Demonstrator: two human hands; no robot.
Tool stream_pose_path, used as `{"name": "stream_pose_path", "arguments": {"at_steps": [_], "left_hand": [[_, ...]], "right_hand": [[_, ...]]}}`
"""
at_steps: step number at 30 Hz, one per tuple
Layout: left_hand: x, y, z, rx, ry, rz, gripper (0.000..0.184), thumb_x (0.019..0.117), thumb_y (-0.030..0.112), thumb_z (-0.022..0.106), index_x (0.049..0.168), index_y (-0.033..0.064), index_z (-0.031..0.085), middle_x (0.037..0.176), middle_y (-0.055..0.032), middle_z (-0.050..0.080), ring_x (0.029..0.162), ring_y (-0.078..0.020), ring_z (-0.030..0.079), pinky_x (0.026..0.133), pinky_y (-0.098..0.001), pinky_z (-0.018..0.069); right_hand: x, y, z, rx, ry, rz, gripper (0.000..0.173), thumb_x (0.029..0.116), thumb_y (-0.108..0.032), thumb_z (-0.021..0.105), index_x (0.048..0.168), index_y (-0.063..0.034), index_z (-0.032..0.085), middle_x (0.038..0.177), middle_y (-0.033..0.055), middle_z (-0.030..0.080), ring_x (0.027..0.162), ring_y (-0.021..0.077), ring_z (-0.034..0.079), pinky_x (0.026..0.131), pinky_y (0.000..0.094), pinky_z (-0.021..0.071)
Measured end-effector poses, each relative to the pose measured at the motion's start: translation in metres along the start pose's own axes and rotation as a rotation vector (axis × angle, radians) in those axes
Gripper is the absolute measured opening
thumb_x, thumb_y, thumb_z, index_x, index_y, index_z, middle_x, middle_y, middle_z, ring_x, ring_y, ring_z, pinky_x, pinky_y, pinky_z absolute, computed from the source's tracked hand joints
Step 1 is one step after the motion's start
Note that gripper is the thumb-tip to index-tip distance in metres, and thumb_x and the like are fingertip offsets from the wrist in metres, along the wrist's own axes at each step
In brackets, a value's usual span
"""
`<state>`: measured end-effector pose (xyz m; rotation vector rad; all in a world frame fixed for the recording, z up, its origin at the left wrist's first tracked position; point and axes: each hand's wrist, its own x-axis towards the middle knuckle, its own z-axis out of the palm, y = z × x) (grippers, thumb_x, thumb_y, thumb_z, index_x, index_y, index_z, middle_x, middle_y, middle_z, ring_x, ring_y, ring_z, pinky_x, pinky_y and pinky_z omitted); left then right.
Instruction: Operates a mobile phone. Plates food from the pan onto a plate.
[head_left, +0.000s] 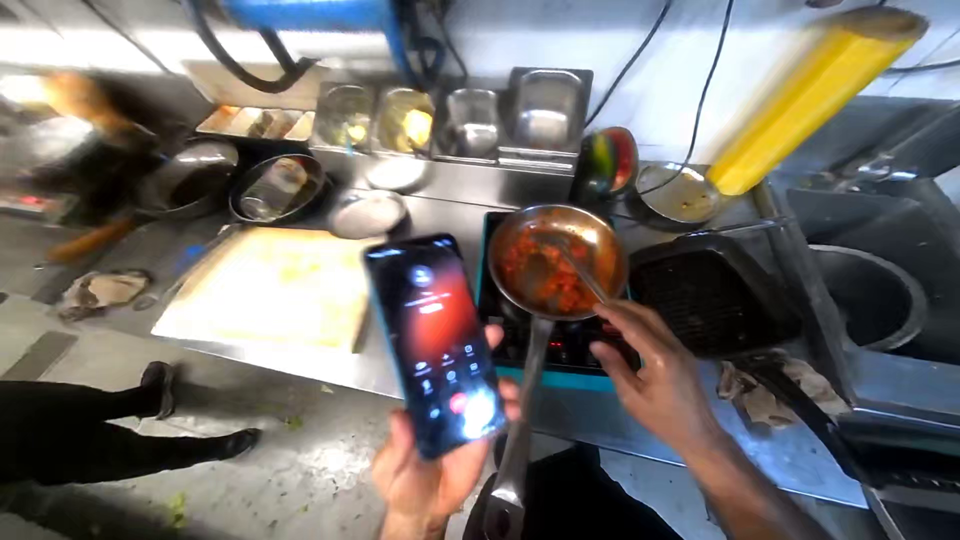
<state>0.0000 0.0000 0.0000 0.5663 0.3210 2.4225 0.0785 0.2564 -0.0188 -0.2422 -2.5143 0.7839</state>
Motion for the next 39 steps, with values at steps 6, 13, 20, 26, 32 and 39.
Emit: {"name": "stream_pose_path", "arguments": {"at_steps": [6, 13, 20, 26, 32, 39], "left_hand": [[-0.012, -0.025, -0.043, -0.125, 0.188, -0.035, 0.056, 0.0994, 0.042, 0.056, 0.145, 0.0108, 0.056, 0.152, -0.0219, 0.049, 0.125, -0.0351, 0.061, 0.102, -0.0489, 0.0512], [-0.014, -0.032, -0.039, -0.149, 0.168, -0.079, 0.051, 0.0976, 0.04, 0.061, 0.136, 0.0068, 0.062, 0.132, -0.0206, 0.064, 0.121, -0.0323, 0.063, 0.106, -0.0487, 0.0493], [-0.024, -0.023, -0.055, -0.103, 0.195, -0.065, 0.059, 0.0988, 0.043, 0.058, 0.148, 0.0109, 0.052, 0.154, -0.0263, 0.044, 0.122, -0.0382, 0.061, 0.101, -0.0495, 0.051], [-0.035, -0.012, -0.073, -0.091, 0.423, -0.032, 0.057, 0.1031, 0.047, 0.039, 0.144, 0.0096, 0.053, 0.145, -0.0306, 0.051, 0.114, -0.041, 0.065, 0.094, -0.0488, 0.0546], [-0.033, 0.021, -0.116, 0.115, 0.944, -0.003, 0.063, 0.1087, 0.05, 0.016, 0.14, 0.0071, 0.05, 0.122, -0.0282, 0.065, 0.099, -0.0396, 0.071, 0.082, -0.051, 0.0601], [-0.017, 0.056, -0.146, 0.239, 1.076, -0.1, 0.064, 0.1086, 0.052, 0.018, 0.137, 0.0057, 0.052, 0.114, -0.0269, 0.069, 0.094, -0.038, 0.072, 0.078, -0.0502, 0.0608]], "right_hand": [[-0.029, -0.055, 0.023, 0.153, -0.096, -0.301, 0.052, 0.0979, -0.064, 0.055, 0.142, -0.0365, 0.059, 0.159, 0.0107, 0.039, 0.148, 0.0293, 0.037, 0.114, 0.0507, 0.0431], [-0.029, -0.063, 0.039, 0.04, -0.173, -0.372, 0.056, 0.0964, -0.073, 0.046, 0.142, -0.0434, 0.058, 0.165, 0.0054, 0.033, 0.154, 0.0291, 0.026, 0.121, 0.0568, 0.0301], [-0.024, -0.034, 0.022, 0.1, -0.003, -0.193, 0.057, 0.0975, -0.065, 0.054, 0.14, -0.0281, 0.062, 0.158, 0.0112, 0.041, 0.143, 0.03, 0.043, 0.11, 0.0509, 0.0467], [-0.012, 0.035, 0.009, -0.257, -0.013, 0.055, 0.048, 0.0931, -0.046, 0.066, 0.134, -0.0216, 0.068, 0.156, 0.0233, 0.04, 0.133, 0.0514, 0.045, 0.097, 0.0703, 0.0438], [0.006, 0.079, 0.009, -0.37, -0.323, 0.333, 0.056, 0.0961, -0.022, 0.072, 0.149, -0.0229, 0.054, 0.151, 0.0238, 0.046, 0.118, 0.0472, 0.061, 0.089, 0.0645, 0.0554], [0.025, 0.083, 0.016, -0.408, -0.395, 0.352, 0.059, 0.1009, -0.004, 0.056, 0.157, -0.0176, 0.042, 0.13, 0.0211, 0.061, 0.1, 0.0404, 0.069, 0.083, 0.0587, 0.0581]]}}
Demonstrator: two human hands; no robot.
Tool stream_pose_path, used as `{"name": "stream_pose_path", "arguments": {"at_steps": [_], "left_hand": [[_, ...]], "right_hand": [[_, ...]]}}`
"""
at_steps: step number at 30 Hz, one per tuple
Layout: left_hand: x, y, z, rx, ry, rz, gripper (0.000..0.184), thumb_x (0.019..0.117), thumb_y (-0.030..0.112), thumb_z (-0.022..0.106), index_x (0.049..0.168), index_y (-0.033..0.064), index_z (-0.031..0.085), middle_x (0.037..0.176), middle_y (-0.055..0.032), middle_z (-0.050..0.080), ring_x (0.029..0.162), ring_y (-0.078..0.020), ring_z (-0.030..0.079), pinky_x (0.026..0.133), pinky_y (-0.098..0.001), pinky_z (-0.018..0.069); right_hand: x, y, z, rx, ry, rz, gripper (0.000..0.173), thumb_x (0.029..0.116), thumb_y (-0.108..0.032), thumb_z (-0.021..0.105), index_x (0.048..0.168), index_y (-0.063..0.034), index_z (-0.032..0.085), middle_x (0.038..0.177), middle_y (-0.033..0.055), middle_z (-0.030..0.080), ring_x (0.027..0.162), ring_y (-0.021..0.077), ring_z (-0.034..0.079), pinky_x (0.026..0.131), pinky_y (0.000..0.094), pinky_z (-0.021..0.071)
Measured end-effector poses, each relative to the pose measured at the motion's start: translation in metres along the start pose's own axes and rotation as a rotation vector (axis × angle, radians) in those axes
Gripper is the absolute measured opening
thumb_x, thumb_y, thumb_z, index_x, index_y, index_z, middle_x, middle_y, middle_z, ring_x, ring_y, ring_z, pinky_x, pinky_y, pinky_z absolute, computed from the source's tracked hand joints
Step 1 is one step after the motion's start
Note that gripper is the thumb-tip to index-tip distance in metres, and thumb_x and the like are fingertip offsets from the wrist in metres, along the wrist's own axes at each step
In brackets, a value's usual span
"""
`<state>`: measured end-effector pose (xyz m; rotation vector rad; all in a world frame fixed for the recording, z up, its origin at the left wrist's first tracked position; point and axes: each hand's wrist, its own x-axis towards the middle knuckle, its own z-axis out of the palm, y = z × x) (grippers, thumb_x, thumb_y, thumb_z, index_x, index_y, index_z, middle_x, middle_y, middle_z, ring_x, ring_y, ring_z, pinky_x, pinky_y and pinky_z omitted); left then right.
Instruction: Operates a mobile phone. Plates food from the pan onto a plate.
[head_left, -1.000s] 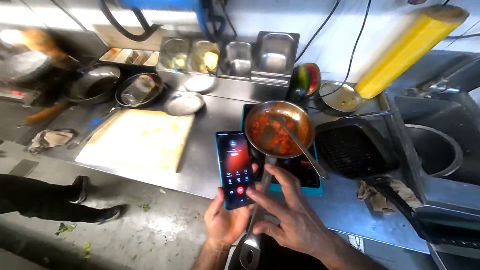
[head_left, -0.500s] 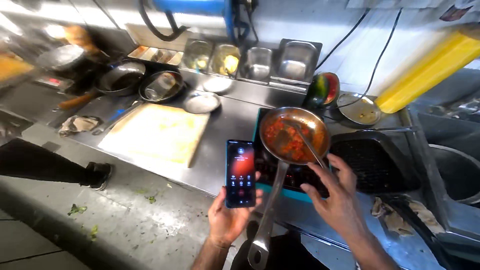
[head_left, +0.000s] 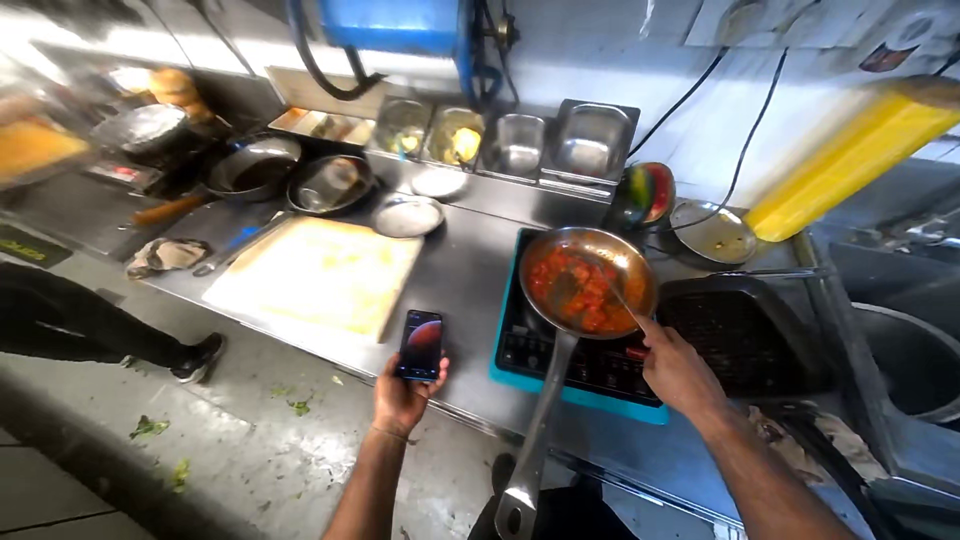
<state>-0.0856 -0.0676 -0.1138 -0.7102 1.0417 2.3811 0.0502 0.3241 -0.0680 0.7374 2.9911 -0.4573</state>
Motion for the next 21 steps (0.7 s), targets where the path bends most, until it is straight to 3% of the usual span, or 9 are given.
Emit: {"name": "stream_pose_path", "arguments": {"at_steps": [5, 7, 8, 10, 12, 14, 17, 19, 21], "left_hand": [[0.024, 0.015, 0.006, 0.252, 0.107, 0.057, 0.054, 0.1111, 0.045, 0.027, 0.136, 0.0044, 0.052, 0.112, -0.0234, 0.069, 0.094, -0.0369, 0.072, 0.078, -0.0528, 0.0612], [0.027, 0.017, 0.01, 0.621, 0.179, 0.221, 0.044, 0.1125, 0.035, 0.035, 0.137, 0.0036, 0.054, 0.115, -0.0177, 0.068, 0.095, -0.0278, 0.07, 0.079, -0.0464, 0.0596], [0.023, 0.02, 0.009, 0.848, 0.195, 0.326, 0.041, 0.1116, 0.03, 0.043, 0.139, 0.003, 0.056, 0.124, -0.0168, 0.066, 0.106, -0.0266, 0.068, 0.089, -0.0477, 0.0569], [0.004, 0.022, 0.007, 1.219, 0.194, 0.564, 0.043, 0.1053, 0.027, 0.058, 0.139, 0.0006, 0.059, 0.141, -0.0232, 0.058, 0.128, -0.0379, 0.058, 0.105, -0.0615, 0.0458], [-0.023, 0.007, 0.016, 1.242, 0.111, 0.687, 0.036, 0.104, 0.021, 0.06, 0.131, -0.0027, 0.063, 0.129, -0.023, 0.064, 0.117, -0.0354, 0.064, 0.098, -0.0566, 0.0521], [-0.049, -0.028, 0.035, 1.037, -0.134, 0.478, 0.031, 0.107, 0.018, 0.052, 0.128, -0.0032, 0.062, 0.112, -0.0156, 0.072, 0.098, -0.0257, 0.072, 0.085, -0.0448, 0.0614], [-0.08, -0.08, 0.066, 0.676, -0.563, -0.165, 0.047, 0.1086, 0.027, 0.043, 0.148, 0.0022, 0.044, 0.114, -0.0182, 0.071, 0.095, -0.0299, 0.074, 0.079, -0.0453, 0.0639], [-0.106, -0.114, 0.076, 0.543, -0.612, -0.346, 0.04, 0.1089, 0.027, 0.04, 0.143, 0.0076, 0.045, 0.082, -0.0062, 0.064, 0.059, -0.0147, 0.064, 0.052, -0.0286, 0.0578], [-0.158, -0.148, 0.076, 0.437, -0.521, -0.428, 0.027, 0.1103, 0.021, 0.039, 0.133, 0.0074, 0.045, 0.068, 0.0007, 0.05, 0.046, -0.0073, 0.05, 0.041, -0.0215, 0.0481]], "right_hand": [[-0.013, 0.015, -0.023, 0.196, 0.107, -0.049, 0.045, 0.1049, -0.006, 0.05, 0.149, -0.013, 0.052, 0.11, 0.0233, 0.069, 0.091, 0.0403, 0.07, 0.082, 0.0628, 0.0548], [-0.032, 0.028, -0.043, 0.285, 0.107, -0.047, 0.041, 0.1052, -0.009, 0.053, 0.145, -0.0154, 0.055, 0.092, 0.0139, 0.07, 0.071, 0.0289, 0.065, 0.067, 0.0539, 0.0547], [-0.042, 0.036, -0.053, 0.334, 0.096, -0.052, 0.038, 0.1049, -0.011, 0.054, 0.142, -0.0173, 0.058, 0.088, 0.0077, 0.071, 0.064, 0.0215, 0.063, 0.06, 0.0464, 0.0546], [-0.061, 0.052, -0.07, 0.414, 0.049, -0.073, 0.033, 0.1045, -0.017, 0.054, 0.136, -0.0214, 0.062, 0.088, -0.0018, 0.073, 0.058, 0.0121, 0.063, 0.054, 0.0349, 0.0559], [-0.075, 0.065, -0.081, 0.471, -0.007, -0.11, 0.031, 0.1034, -0.02, 0.056, 0.132, -0.0226, 0.067, 0.089, -0.0047, 0.074, 0.058, 0.0108, 0.064, 0.052, 0.0324, 0.0575], [-0.082, 0.067, -0.083, 0.474, -0.041, -0.149, 0.031, 0.1014, -0.02, 0.057, 0.129, -0.0226, 0.07, 0.092, -0.0058, 0.075, 0.06, 0.0091, 0.065, 0.054, 0.03, 0.0585], [-0.077, 0.06, -0.071, 0.329, -0.027, -0.149, 0.029, 0.1029, -0.018, 0.059, 0.128, -0.0236, 0.072, 0.091, -0.0029, 0.075, 0.066, 0.0117, 0.066, 0.062, 0.0385, 0.0587], [-0.062, 0.053, -0.059, 0.275, 0.047, -0.103, 0.03, 0.1035, -0.013, 0.058, 0.13, -0.0202, 0.072, 0.093, 0.0055, 0.075, 0.074, 0.0213, 0.069, 0.07, 0.0496, 0.0584], [-0.048, 0.046, -0.052, 0.25, 0.073, -0.046, 0.033, 0.1046, -0.012, 0.055, 0.133, -0.0187, 0.069, 0.097, 0.0099, 0.074, 0.08, 0.0265, 0.071, 0.075, 0.0529, 0.0581]]}}
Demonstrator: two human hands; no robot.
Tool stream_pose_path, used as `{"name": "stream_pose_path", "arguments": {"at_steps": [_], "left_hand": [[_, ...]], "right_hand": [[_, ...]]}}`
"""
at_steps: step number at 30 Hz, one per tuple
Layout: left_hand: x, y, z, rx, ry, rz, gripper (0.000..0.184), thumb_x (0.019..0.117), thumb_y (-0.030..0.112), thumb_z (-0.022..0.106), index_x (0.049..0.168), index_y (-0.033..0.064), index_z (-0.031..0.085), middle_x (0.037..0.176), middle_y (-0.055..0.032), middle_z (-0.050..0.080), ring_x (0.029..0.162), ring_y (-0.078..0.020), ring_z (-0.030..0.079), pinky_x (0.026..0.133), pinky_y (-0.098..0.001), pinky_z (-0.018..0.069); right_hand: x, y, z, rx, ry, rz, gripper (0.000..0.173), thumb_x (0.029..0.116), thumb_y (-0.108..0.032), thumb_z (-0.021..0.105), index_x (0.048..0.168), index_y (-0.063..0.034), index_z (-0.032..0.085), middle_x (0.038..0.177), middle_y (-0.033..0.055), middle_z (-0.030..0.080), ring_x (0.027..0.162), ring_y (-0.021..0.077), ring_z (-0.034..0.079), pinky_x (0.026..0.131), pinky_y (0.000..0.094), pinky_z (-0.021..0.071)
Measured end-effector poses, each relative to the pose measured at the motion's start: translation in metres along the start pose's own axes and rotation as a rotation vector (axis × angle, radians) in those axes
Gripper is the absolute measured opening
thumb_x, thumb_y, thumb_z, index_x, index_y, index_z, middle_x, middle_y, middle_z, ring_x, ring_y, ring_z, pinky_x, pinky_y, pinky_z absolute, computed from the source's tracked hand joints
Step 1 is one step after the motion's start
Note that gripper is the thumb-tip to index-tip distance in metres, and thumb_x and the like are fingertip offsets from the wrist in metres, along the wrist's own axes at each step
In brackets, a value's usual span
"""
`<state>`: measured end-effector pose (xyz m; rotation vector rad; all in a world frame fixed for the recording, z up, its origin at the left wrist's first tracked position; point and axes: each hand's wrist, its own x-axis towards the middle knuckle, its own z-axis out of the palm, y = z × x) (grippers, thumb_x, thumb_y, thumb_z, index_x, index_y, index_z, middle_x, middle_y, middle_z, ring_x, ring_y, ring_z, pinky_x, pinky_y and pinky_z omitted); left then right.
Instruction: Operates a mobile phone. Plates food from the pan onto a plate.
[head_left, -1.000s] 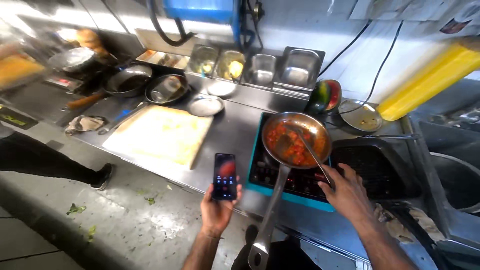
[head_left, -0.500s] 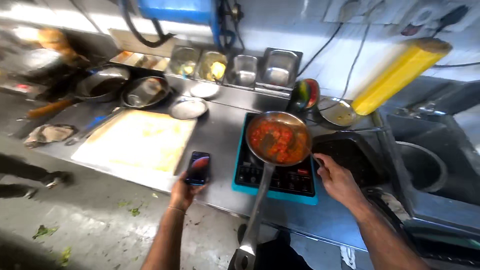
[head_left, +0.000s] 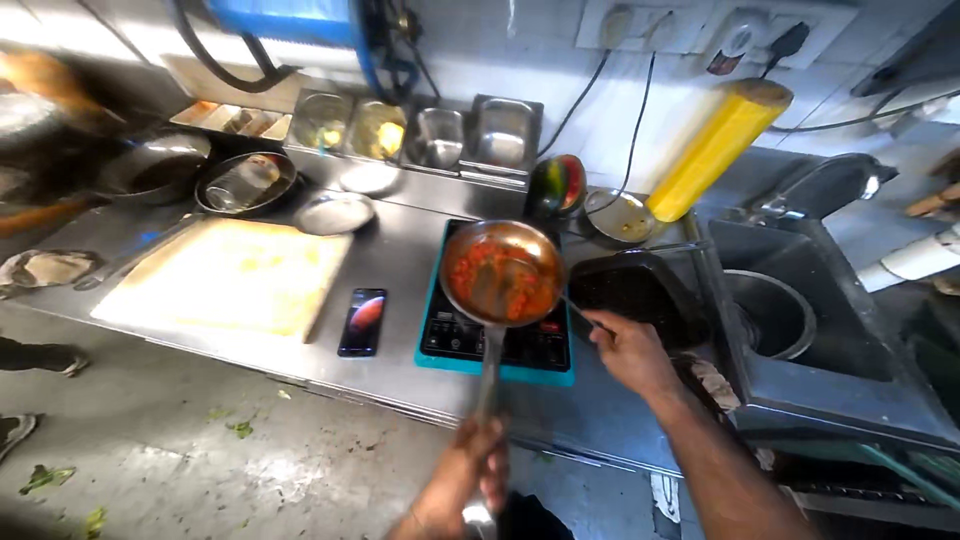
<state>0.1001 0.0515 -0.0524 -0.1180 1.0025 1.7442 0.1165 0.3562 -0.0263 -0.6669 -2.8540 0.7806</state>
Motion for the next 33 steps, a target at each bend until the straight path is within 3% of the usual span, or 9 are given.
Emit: {"name": "stream_pose_path", "arguments": {"at_steps": [3, 8, 13, 21, 24, 27, 29, 31, 33], "left_hand": [[-0.016, -0.037, 0.043, -0.023, 0.124, 0.032, 0.014, 0.1084, 0.014, 0.044, 0.12, 0.0056, 0.045, 0.064, 0.0012, 0.047, 0.043, -0.0071, 0.047, 0.039, -0.0222, 0.0462], [0.064, 0.003, 0.047, 0.034, 0.176, 0.091, 0.017, 0.111, 0.022, 0.044, 0.113, 0.0057, 0.05, 0.061, 0.0018, 0.044, 0.043, -0.0063, 0.045, 0.041, -0.0205, 0.046], [-0.008, -0.08, 0.072, -0.079, 0.156, 0.134, 0.008, 0.1046, 0.006, 0.047, 0.112, 0.0045, 0.047, 0.057, 0.0019, 0.044, 0.039, -0.0073, 0.046, 0.037, -0.0232, 0.0475], [-0.072, -0.123, 0.02, 0.017, 0.148, 0.311, 0.021, 0.0969, 0.004, 0.051, 0.117, 0.0076, 0.043, 0.058, 0.0034, 0.045, 0.041, -0.0076, 0.047, 0.038, -0.0231, 0.0462], [-0.115, -0.131, -0.012, 0.058, 0.186, 0.349, 0.023, 0.0969, 0.006, 0.054, 0.117, 0.0092, 0.044, 0.058, 0.0039, 0.045, 0.041, -0.0084, 0.048, 0.039, -0.024, 0.0471], [-0.165, -0.133, -0.048, 0.074, 0.252, 0.364, 0.023, 0.0972, 0.009, 0.056, 0.117, 0.0108, 0.045, 0.059, 0.0039, 0.046, 0.042, -0.0087, 0.049, 0.04, -0.0249, 0.0477], [-0.197, -0.137, -0.072, 0.085, 0.276, 0.376, 0.024, 0.0979, 0.01, 0.056, 0.119, 0.0117, 0.045, 0.06, 0.0047, 0.046, 0.043, -0.008, 0.049, 0.04, -0.0243, 0.0475], [-0.224, -0.143, -0.094, 0.11, 0.299, 0.382, 0.023, 0.0987, 0.011, 0.056, 0.119, 0.0109, 0.046, 0.06, 0.0041, 0.046, 0.043, -0.0084, 0.048, 0.04, -0.0245, 0.0473], [-0.257, -0.155, -0.119, 0.13, 0.345, 0.42, 0.024, 0.1, 0.012, 0.055, 0.122, 0.0097, 0.047, 0.062, 0.0021, 0.046, 0.044, -0.0101, 0.048, 0.041, -0.0262, 0.0462]], "right_hand": [[0.008, -0.021, -0.005, -0.018, -0.067, -0.057, 0.034, 0.1047, -0.013, 0.053, 0.134, -0.02, 0.069, 0.098, 0.0113, 0.074, 0.084, 0.0275, 0.072, 0.079, 0.0522, 0.0591], [-0.011, -0.013, -0.03, -0.097, -0.156, -0.095, 0.036, 0.1043, -0.012, 0.052, 0.135, -0.0207, 0.068, 0.1, 0.0151, 0.073, 0.087, 0.033, 0.071, 0.079, 0.0573, 0.0567], [-0.001, 0.003, -0.034, -0.121, -0.119, -0.11, 0.035, 0.103, -0.012, 0.054, 0.134, -0.0188, 0.068, 0.108, 0.0134, 0.074, 0.095, 0.0321, 0.072, 0.085, 0.0561, 0.0578], [-0.041, -0.023, 0.019, 0.148, 0.094, -0.244, 0.032, 0.1035, -0.008, 0.058, 0.135, -0.01, 0.066, 0.092, 0.0138, 0.073, 0.074, 0.0295, 0.07, 0.071, 0.0526, 0.0576], [-0.057, -0.052, 0.045, 0.23, -0.015, -0.501, 0.032, 0.1032, -0.011, 0.056, 0.133, -0.0126, 0.069, 0.087, 0.0057, 0.074, 0.066, 0.0188, 0.067, 0.065, 0.0437, 0.0584], [-0.069, -0.077, 0.051, 0.202, -0.142, -0.797, 0.034, 0.1009, -0.017, 0.054, 0.129, -0.0165, 0.072, 0.094, 0.0002, 0.076, 0.072, 0.0113, 0.069, 0.069, 0.0356, 0.0615], [-0.062, -0.102, 0.055, 0.202, -0.172, -0.835, 0.032, 0.101, -0.018, 0.056, 0.129, -0.0147, 0.072, 0.097, 0.0021, 0.076, 0.075, 0.0138, 0.071, 0.071, 0.0384, 0.0627], [-0.045, -0.136, 0.073, 0.195, -0.173, -0.832, 0.035, 0.1015, -0.022, 0.055, 0.132, -0.0148, 0.07, 0.092, 0.0045, 0.076, 0.068, 0.0183, 0.069, 0.064, 0.0455, 0.0598], [-0.032, -0.19, 0.111, 0.238, -0.317, -0.883, 0.039, 0.1013, -0.022, 0.053, 0.136, -0.0127, 0.067, 0.091, 0.0063, 0.075, 0.064, 0.018, 0.067, 0.059, 0.0434, 0.0578]]}}
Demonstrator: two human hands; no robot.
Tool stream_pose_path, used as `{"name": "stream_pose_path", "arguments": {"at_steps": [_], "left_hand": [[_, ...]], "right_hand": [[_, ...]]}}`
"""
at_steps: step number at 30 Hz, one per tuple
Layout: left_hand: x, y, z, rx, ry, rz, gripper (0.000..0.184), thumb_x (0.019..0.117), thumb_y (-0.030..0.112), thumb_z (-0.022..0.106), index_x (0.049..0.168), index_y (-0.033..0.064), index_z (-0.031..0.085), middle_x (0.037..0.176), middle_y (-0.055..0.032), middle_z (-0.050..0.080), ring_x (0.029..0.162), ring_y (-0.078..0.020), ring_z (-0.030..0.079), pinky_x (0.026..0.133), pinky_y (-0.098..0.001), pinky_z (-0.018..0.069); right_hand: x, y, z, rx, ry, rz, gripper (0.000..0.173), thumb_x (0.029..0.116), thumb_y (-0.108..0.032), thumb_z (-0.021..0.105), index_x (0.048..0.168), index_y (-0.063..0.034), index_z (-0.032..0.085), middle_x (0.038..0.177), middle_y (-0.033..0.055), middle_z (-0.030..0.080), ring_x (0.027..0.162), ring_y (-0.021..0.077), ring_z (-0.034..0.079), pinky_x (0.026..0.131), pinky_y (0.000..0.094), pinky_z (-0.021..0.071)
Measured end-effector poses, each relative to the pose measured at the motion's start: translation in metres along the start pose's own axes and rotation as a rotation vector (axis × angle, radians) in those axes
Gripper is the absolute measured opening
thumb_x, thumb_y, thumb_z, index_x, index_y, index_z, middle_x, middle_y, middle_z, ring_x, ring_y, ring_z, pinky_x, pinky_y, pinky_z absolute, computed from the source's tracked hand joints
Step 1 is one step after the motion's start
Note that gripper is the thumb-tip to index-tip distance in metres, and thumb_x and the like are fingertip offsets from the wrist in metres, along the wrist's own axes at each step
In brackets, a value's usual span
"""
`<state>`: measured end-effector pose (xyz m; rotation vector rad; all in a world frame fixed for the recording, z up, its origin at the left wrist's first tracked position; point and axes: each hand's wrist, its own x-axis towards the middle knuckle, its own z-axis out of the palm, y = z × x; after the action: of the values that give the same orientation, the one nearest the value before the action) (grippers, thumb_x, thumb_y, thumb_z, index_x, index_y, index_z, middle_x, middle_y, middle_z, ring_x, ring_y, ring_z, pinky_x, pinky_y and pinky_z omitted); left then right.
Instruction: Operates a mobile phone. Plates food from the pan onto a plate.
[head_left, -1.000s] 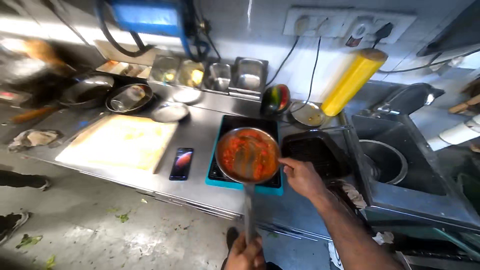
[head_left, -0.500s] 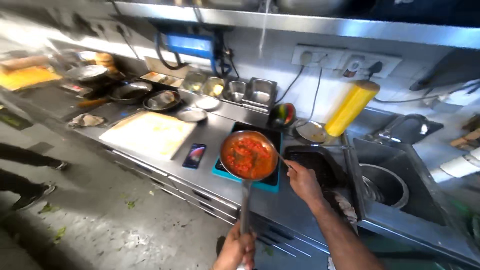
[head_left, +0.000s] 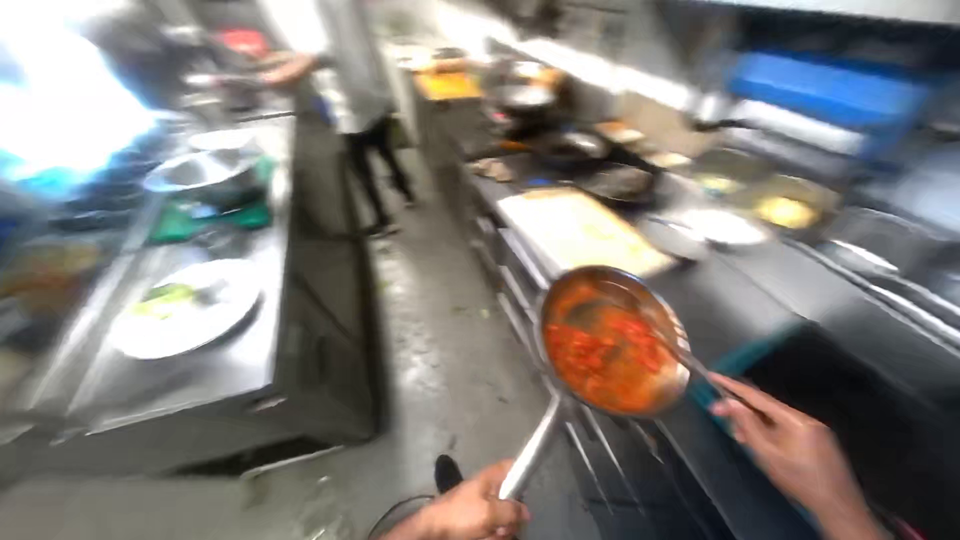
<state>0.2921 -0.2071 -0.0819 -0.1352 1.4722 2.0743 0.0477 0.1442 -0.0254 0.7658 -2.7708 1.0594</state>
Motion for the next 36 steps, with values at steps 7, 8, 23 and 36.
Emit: {"name": "stream_pose_path", "arguments": {"at_steps": [7, 8, 23, 36], "left_hand": [[-0.083, -0.005, -0.111, -0.112, 0.2, 0.067, 0.023, 0.0994, 0.015, 0.055, 0.12, 0.0109, 0.046, 0.063, 0.0007, 0.045, 0.043, -0.012, 0.046, 0.041, -0.0288, 0.0455], [-0.095, -0.004, -0.124, -0.134, 0.244, 0.066, 0.024, 0.099, 0.015, 0.055, 0.121, 0.0108, 0.046, 0.062, 0.0009, 0.045, 0.043, -0.012, 0.047, 0.041, -0.0287, 0.0455], [-0.096, 0.024, -0.221, -0.62, 0.66, 0.227, 0.027, 0.0963, 0.013, 0.058, 0.117, 0.0128, 0.042, 0.057, 0.0049, 0.043, 0.04, -0.0093, 0.049, 0.039, -0.0263, 0.05], [0.042, 0.097, -0.222, -0.707, 1.154, 0.249, 0.03, 0.1002, 0.01, 0.054, 0.125, 0.0067, 0.039, 0.061, -0.0006, 0.046, 0.041, -0.013, 0.049, 0.041, -0.0298, 0.0507]], "right_hand": [[0.17, -0.069, 0.095, 0.027, -0.714, -0.502, 0.035, 0.1071, -0.011, 0.049, 0.137, 0.0009, 0.063, 0.111, 0.0294, 0.071, 0.098, 0.0407, 0.071, 0.092, 0.0546, 0.0558], [0.194, -0.081, 0.116, 0.005, -0.655, -0.568, 0.035, 0.1069, -0.012, 0.049, 0.136, 0.0012, 0.064, 0.11, 0.0279, 0.072, 0.097, 0.0391, 0.072, 0.091, 0.0537, 0.0566], [0.201, -0.187, 0.356, 0.306, -0.379, -0.486, 0.035, 0.1028, -0.016, 0.051, 0.128, -0.0022, 0.07, 0.098, 0.0075, 0.076, 0.078, 0.0095, 0.07, 0.073, 0.027, 0.0609], [0.368, -0.273, 0.349, 0.254, -1.262, -0.056, 0.04, 0.1042, -0.013, 0.055, 0.144, -0.0068, 0.055, 0.091, 0.0027, 0.075, 0.058, 0.0115, 0.064, 0.053, 0.0275, 0.0545]]}}
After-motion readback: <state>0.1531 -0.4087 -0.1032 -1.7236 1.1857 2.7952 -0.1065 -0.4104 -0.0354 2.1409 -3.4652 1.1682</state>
